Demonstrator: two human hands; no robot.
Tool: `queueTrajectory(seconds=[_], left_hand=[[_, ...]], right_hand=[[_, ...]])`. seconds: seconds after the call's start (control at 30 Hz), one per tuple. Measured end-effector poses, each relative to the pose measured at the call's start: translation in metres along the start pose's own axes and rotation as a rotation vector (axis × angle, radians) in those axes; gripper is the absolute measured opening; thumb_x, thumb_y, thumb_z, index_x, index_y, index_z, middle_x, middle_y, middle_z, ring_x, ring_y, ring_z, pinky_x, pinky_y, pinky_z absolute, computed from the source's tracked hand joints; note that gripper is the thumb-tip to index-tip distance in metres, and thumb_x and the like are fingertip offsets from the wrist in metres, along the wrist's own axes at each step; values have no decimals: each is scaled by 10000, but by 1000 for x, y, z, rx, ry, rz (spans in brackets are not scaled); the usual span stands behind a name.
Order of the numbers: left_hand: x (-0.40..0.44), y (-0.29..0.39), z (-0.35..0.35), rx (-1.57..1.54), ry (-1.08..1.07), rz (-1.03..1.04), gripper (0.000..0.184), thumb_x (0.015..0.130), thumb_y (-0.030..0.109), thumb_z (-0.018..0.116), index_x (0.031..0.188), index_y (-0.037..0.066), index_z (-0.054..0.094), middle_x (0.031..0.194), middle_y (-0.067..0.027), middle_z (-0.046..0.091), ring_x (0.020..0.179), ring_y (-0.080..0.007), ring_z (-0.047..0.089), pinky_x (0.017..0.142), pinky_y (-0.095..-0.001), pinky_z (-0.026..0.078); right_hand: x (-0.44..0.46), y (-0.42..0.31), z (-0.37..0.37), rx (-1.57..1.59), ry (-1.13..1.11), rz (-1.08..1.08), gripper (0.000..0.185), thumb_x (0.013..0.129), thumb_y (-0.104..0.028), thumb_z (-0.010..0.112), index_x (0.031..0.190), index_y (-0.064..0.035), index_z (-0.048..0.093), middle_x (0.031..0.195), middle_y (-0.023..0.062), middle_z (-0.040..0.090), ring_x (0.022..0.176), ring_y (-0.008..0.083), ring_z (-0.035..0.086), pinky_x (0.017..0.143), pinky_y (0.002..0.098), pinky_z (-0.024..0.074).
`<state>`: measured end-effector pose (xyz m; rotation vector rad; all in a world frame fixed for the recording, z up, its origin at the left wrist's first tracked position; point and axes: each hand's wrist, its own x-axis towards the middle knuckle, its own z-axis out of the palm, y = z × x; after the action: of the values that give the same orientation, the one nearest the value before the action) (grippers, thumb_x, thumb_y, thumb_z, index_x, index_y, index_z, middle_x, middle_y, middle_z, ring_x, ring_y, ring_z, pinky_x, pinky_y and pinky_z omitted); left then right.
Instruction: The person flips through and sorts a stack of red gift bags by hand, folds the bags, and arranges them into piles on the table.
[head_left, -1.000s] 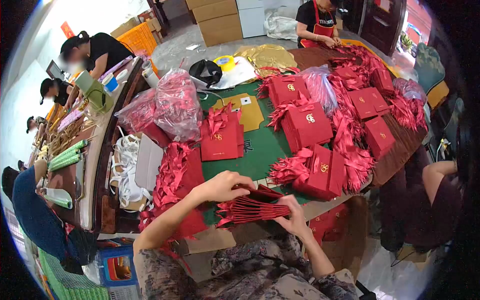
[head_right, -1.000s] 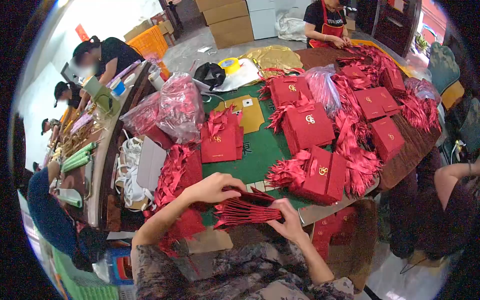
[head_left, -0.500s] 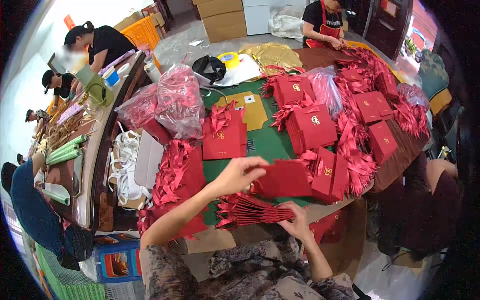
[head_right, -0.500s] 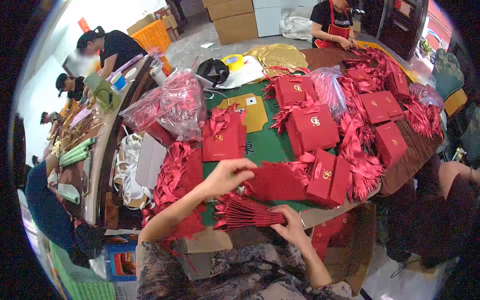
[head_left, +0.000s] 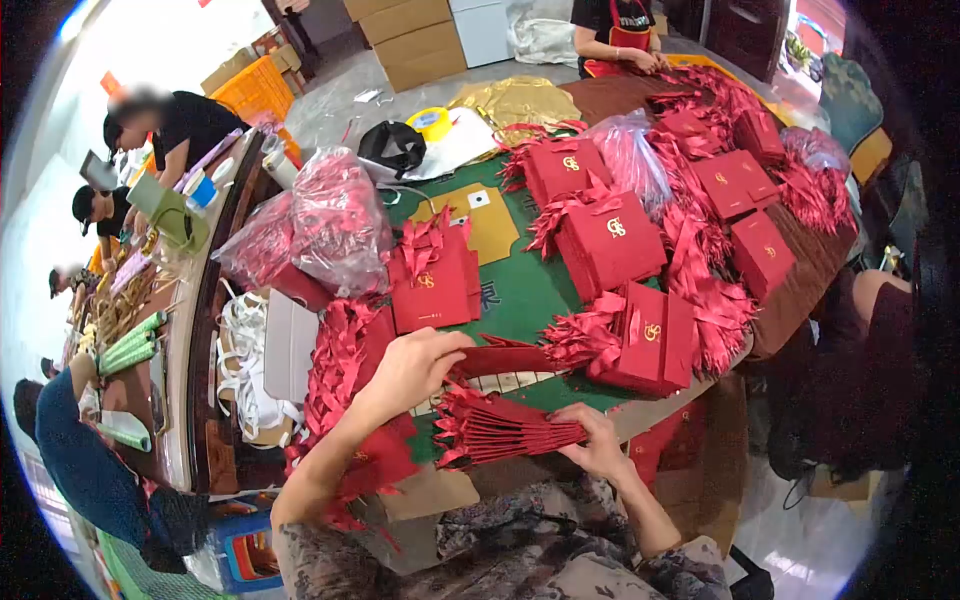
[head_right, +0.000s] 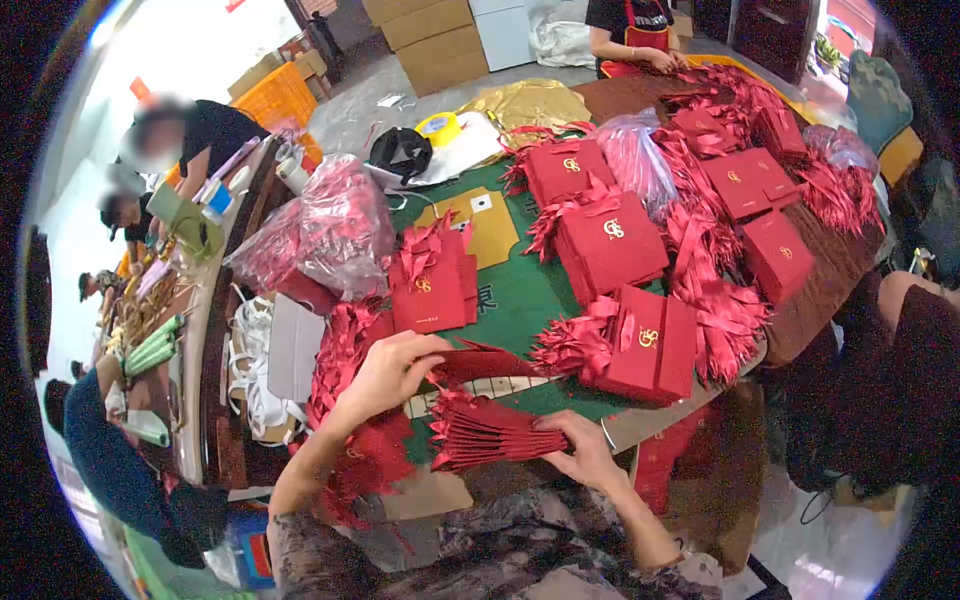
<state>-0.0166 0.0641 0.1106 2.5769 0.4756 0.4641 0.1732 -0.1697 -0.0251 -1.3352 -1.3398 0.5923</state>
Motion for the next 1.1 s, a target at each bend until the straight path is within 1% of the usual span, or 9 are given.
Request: queueTrajectory(seconds=[0.13,0.37,0.47,0.7,0.8,0.93,1.0,1.07,1.1], left_hand=[[4,5,-1,-39,-134,30,160,831,40,626,982,39,678,872,-132,663,809,-319,621,740,-393,501],[18,19,10,-67,-111,162,218,810,23,620,1011,80,682,854,-104,656,821,-304,611,743,-397,495],[14,19,18,71,-326,180,213,827,87,628,1028,119,690,859,-75,666,808,-300,604,754,-404,500],[-5,20,33,-78,-222,145,188,845,58,603,1012,88,683,881,-88,675,824,-303,613,780,-401,487],[-8,20,39,-153,-225,132,192,853,38,580,1026,62,659,950,-109,666,881,-314,606,813,-403,472],[-11,22,44,-215,-238,124,200,861,27,557,1041,49,642,990,-115,656,919,-321,599,839,-401,461],[-14,17,48,-230,-262,101,200,869,43,555,1054,41,633,996,-117,653,933,-322,595,841,-410,459],[-17,10,51,-245,-287,78,204,877,59,552,1066,33,624,1002,-118,650,947,-322,592,843,-419,457],[-17,8,50,-255,-332,109,273,870,155,605,1110,26,595,1054,-133,627,985,-332,577,866,-430,453]], right_hand=[[3,-4,-3,-35,-28,2,326,743,-145,781,1004,-30,622,1020,133,665,958,290,654,821,367,511],[2,0,-1,-15,-15,-20,337,741,-129,775,1027,-39,620,1002,124,663,946,288,650,814,372,515],[3,-2,-3,-52,-12,-16,346,739,-122,771,1037,-42,614,1004,125,652,935,292,644,807,373,513],[-9,1,7,-86,73,7,493,724,-133,788,1133,-20,538,1030,157,621,954,334,614,820,384,498],[-16,6,17,-55,193,3,633,730,-139,802,1237,-13,444,1170,204,537,1007,365,580,858,397,484],[-12,-6,20,13,266,56,645,732,-140,793,1248,-9,428,1248,210,464,1091,380,525,919,417,453],[-7,-19,13,-360,112,36,699,712,-30,766,1297,-7,384,1241,203,420,1095,329,509,991,410,408],[-6,-18,16,-349,124,5,681,727,-34,752,1295,-6,376,1251,203,430,1124,334,498,1012,417,386],[-5,-15,18,-337,140,-23,662,743,-38,738,1293,-6,369,1262,203,441,1152,338,487,1033,425,365]])
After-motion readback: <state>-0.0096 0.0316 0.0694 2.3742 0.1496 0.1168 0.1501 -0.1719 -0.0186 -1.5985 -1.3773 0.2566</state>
